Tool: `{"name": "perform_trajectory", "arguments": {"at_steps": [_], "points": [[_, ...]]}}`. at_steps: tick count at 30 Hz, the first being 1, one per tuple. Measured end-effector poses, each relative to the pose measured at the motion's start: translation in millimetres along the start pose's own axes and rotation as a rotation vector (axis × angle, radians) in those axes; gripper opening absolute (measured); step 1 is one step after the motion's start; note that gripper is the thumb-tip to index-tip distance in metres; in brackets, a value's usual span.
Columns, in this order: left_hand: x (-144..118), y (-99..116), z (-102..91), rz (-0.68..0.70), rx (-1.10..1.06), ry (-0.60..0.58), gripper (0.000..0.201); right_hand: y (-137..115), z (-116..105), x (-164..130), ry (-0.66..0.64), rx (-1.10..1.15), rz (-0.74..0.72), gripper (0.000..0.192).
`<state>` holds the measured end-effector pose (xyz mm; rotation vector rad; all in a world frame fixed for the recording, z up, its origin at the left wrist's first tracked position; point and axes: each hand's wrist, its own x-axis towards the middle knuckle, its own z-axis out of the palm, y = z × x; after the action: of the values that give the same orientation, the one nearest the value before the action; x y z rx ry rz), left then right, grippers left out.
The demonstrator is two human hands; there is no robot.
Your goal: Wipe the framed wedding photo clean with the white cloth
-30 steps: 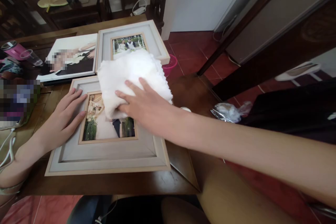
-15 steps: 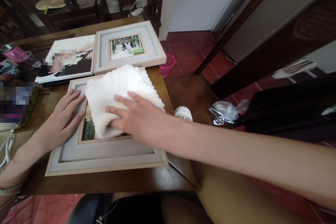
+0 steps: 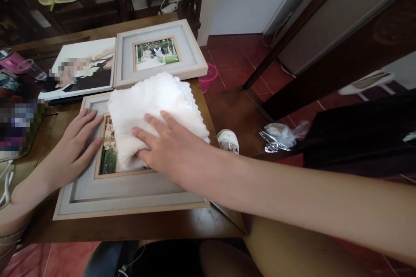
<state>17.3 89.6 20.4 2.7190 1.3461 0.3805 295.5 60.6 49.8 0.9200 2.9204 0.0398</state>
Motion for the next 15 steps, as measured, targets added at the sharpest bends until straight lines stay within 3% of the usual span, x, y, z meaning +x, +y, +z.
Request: {"name": "perform_trajectory", "arguments": {"at_steps": [10, 15], "points": [[-2, -1, 1.4, 0.004, 0.016, 0.01, 0.05, 4, 0, 5, 0.034, 0.012, 0.045, 0.047], [-1, 0, 0.3, -0.008, 0.024, -0.007, 0.05, -11, -4, 2, -0.017, 0.084, 0.016, 0.052]]}}
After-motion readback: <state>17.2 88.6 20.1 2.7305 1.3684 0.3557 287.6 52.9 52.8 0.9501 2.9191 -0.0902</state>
